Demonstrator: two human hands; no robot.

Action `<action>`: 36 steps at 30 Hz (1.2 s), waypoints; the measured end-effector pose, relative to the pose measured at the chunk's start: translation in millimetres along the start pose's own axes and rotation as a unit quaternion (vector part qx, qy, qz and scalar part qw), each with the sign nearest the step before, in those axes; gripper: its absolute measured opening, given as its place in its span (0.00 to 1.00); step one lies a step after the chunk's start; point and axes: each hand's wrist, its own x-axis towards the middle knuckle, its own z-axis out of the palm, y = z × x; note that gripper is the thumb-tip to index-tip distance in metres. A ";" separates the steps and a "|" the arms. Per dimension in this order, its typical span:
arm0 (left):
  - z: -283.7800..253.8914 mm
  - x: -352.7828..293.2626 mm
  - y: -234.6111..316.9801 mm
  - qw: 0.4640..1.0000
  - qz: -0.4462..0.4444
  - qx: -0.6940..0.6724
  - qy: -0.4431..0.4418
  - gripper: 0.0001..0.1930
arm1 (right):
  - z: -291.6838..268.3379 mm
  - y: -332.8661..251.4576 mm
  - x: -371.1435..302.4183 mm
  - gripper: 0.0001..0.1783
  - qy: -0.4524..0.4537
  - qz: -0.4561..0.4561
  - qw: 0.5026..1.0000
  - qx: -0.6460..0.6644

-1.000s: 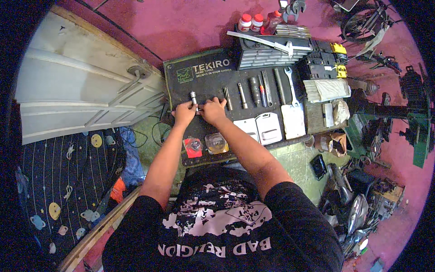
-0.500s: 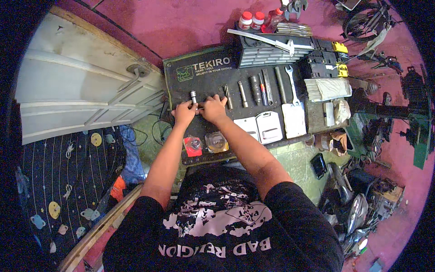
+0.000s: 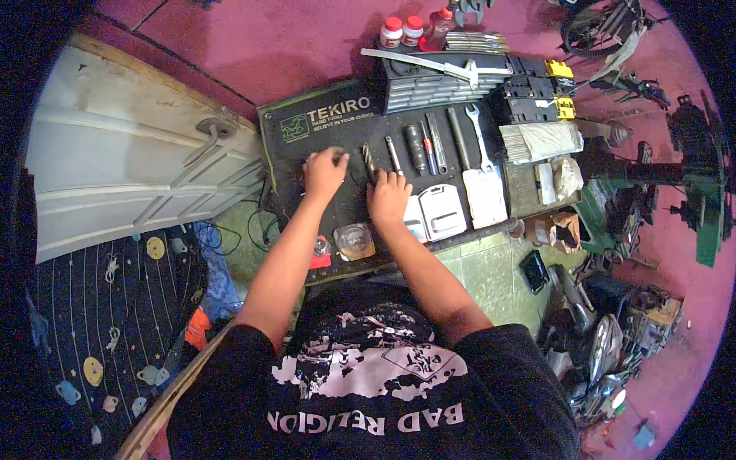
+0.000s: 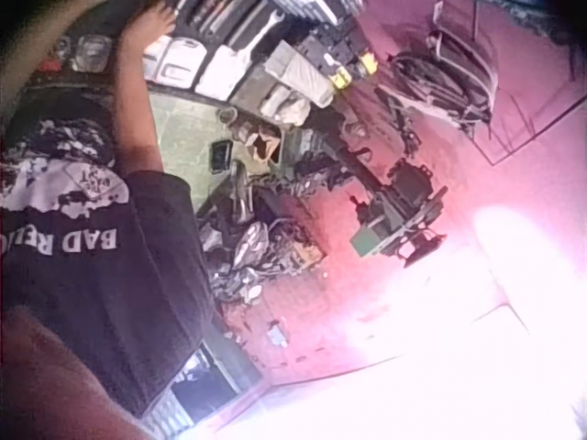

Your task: The person organizes various tools on a workbench. They pick up and place down items such as a caliper, screwdriver, and drill bits, arranging them in a neat row. The person also handles a small red box and a plastic bag containing parts, placing them on the bench.

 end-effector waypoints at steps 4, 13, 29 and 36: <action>24.2 33.2 30.0 0.981 -0.098 0.046 -0.158 0.22 | 15.7 1.9 9.1 0.20 -0.057 0.033 0.998 0.014; 43.2 38.7 36.8 0.969 -0.171 0.096 -0.153 0.26 | 13.5 -13.6 17.7 0.14 -0.051 0.047 0.994 0.079; 18.7 22.1 5.2 0.975 -0.155 0.116 -0.108 0.22 | 27.7 -43.2 7.6 0.15 -0.044 0.033 0.990 0.133; 21.4 22.0 3.4 0.974 -0.152 0.125 -0.113 0.22 | 30.7 -42.6 7.3 0.16 -0.042 0.019 0.992 0.121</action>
